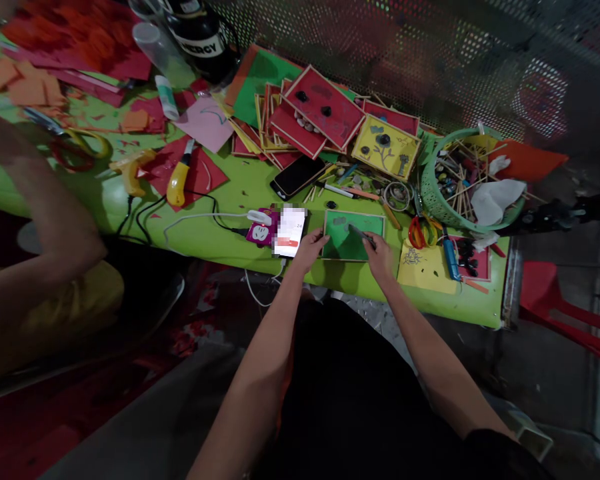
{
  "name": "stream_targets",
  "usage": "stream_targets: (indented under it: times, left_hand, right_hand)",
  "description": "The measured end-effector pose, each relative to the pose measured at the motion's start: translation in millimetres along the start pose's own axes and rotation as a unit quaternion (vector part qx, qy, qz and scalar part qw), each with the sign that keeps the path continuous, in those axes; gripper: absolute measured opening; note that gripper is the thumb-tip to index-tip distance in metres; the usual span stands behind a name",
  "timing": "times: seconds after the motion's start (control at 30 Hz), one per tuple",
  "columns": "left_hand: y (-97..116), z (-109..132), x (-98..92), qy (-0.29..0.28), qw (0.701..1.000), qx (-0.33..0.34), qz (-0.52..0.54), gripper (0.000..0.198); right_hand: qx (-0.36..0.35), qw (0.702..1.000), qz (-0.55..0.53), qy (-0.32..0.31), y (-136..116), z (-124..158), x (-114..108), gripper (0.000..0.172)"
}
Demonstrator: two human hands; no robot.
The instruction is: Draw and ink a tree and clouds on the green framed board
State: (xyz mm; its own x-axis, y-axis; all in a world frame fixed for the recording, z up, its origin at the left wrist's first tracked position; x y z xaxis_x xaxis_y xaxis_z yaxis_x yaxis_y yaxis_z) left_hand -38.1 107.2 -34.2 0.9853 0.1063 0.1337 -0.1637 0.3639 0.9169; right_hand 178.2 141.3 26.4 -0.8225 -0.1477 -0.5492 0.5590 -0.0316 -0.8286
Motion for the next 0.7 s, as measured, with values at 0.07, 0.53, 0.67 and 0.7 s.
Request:
stream_targets:
  times: [0.07, 0.53, 0.67, 0.7]
  left_hand:
    - [0.0, 0.1, -0.4, 0.001, 1.0, 0.001, -0.002, 0.051]
    - [1.1, 1.1, -0.9, 0.0, 1.0, 0.001, -0.01, 0.048]
    - [-0.7, -0.1, -1.3, 0.001, 1.0, 0.0, -0.011, 0.049]
    - [-1.3, -0.5, -1.2, 0.001, 1.0, 0.0, -0.011, 0.049]
  right_hand:
    - [-0.002, 1.0, -0.002, -0.001, 0.1, -0.4, 1.0, 0.025]
    - [0.004, 1.0, -0.006, 0.004, 2.8, 0.6, -1.0, 0.027]
    - [0.0, 1.0, -0.008, 0.001, 2.5, 0.4, -0.7, 0.027]
    - [-0.001, 1.0, -0.009, 0.001, 2.3, 0.1, 0.0, 0.027]
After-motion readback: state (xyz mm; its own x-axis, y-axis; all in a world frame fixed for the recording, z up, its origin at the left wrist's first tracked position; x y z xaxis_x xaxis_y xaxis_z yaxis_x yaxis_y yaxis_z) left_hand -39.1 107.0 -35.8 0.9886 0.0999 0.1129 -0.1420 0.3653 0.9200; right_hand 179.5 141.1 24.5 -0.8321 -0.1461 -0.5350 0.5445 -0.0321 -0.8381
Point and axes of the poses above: each hand's wrist, its own z-axis away from the middle knuckle, its own x-axis out of the palm, y = z × x, the point moved 6 cm from there along -z, towards the middle knuckle, and after that the axes turned 9 degrees about -z, right-handed, at the moved point
